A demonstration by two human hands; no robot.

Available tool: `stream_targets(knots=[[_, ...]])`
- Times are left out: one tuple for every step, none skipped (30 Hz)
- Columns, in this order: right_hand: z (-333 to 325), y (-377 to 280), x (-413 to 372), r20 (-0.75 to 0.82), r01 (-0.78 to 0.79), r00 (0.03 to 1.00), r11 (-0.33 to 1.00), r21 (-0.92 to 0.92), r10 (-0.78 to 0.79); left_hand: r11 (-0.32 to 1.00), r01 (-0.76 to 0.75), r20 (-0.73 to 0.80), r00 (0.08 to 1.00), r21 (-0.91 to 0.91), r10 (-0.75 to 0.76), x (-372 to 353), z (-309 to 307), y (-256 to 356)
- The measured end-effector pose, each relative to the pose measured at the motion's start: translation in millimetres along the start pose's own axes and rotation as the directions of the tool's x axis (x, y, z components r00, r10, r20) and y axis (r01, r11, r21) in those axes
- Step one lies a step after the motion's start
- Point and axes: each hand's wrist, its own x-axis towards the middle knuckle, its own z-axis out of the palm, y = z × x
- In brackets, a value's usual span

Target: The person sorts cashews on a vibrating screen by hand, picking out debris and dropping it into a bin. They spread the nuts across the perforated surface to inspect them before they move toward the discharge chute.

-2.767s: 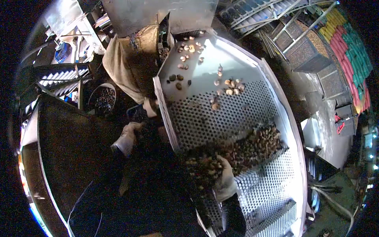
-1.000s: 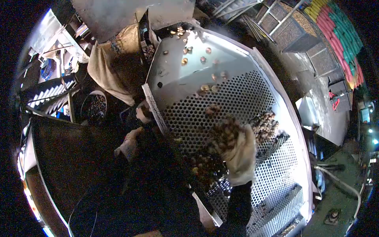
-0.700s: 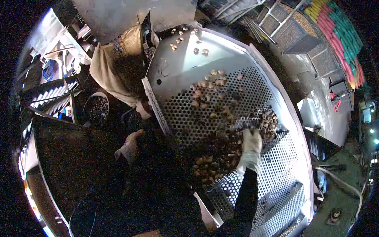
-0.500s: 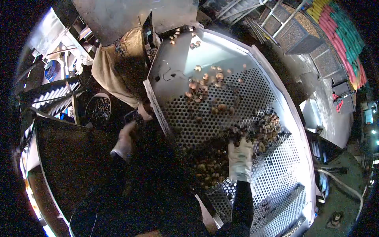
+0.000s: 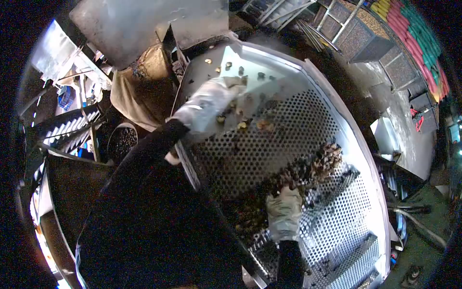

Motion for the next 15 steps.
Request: stream_targets(knots=[[17,5,-4,-0.074,-0.004,0.997,0.998,-0.070,-0.002,0.987,-0.046,0.004,0.999,0.156,0.046,27,22,-3],[29,11,-9,-0.146,-0.013,0.989,0.990,-0.140,-0.008,0.960,-0.090,0.009,0.996,0.266,0.091,50,43,-6],[32,20,-10,-0.264,0.150,0.946,0.976,-0.157,-0.188,0.944,-0.156,0.011,0.987,0.292,0.160,65,62,-8],[23,18,-8,-0.114,0.096,0.988,0.993,-0.064,-0.103,0.923,-0.217,0.013,0.974,0.318,0.225,80,82,-18],[3,9,-7,0.047,0.029,0.998,0.999,0.020,-0.030,0.904,-0.221,-0.005,0.971,0.367,0.239,88,98,-22],[-13,-2,-8,0.211,-0.049,0.977,0.994,0.093,0.029,0.882,-0.222,-0.022,0.967,0.416,0.254,94,113,-28],[-22,-12,-11,0.140,-0.147,0.981,0.985,0.096,0.133,0.856,-0.224,-0.037,0.962,0.467,0.272,98,120,-30],[-21,-13,-10,0.049,-0.066,0.997,0.994,0.087,0.062,0.870,-0.201,-0.038,0.969,0.451,0.244,99,118,-26],[-23,-15,-11,-0.040,0.013,0.999,0.998,0.069,-0.011,0.884,-0.176,-0.039,0.976,0.434,0.214,100,116,-21],[-24,-15,-13,-0.124,0.091,0.989,0.995,0.045,-0.084,0.897,-0.148,-0.038,0.983,0.416,0.180,99,115,-17],[-28,-16,-10,0.094,-0.038,0.995,0.992,0.119,0.027,0.883,-0.185,-0.020,0.977,0.432,0.214,95,112,-16],[-17,-9,-10,0.010,-0.011,1.000,0.994,0.111,0.010,0.882,-0.184,-0.028,0.976,0.434,0.218,95,119,-18],[-8,-8,-9,-0.078,0.010,0.997,0.994,0.106,-0.001,0.878,-0.192,-0.030,0.973,0.439,0.228,97,128,-18],[-1,-7,-9,-0.165,0.027,0.986,0.995,0.099,-0.010,0.873,-0.201,-0.031,0.970,0.443,0.239,99,133,-19],[0,0,-14,-0.207,0.074,0.977,0.993,0.091,-0.054,0.910,-0.196,0.059,0.981,0.365,0.187,106,130,-24]])
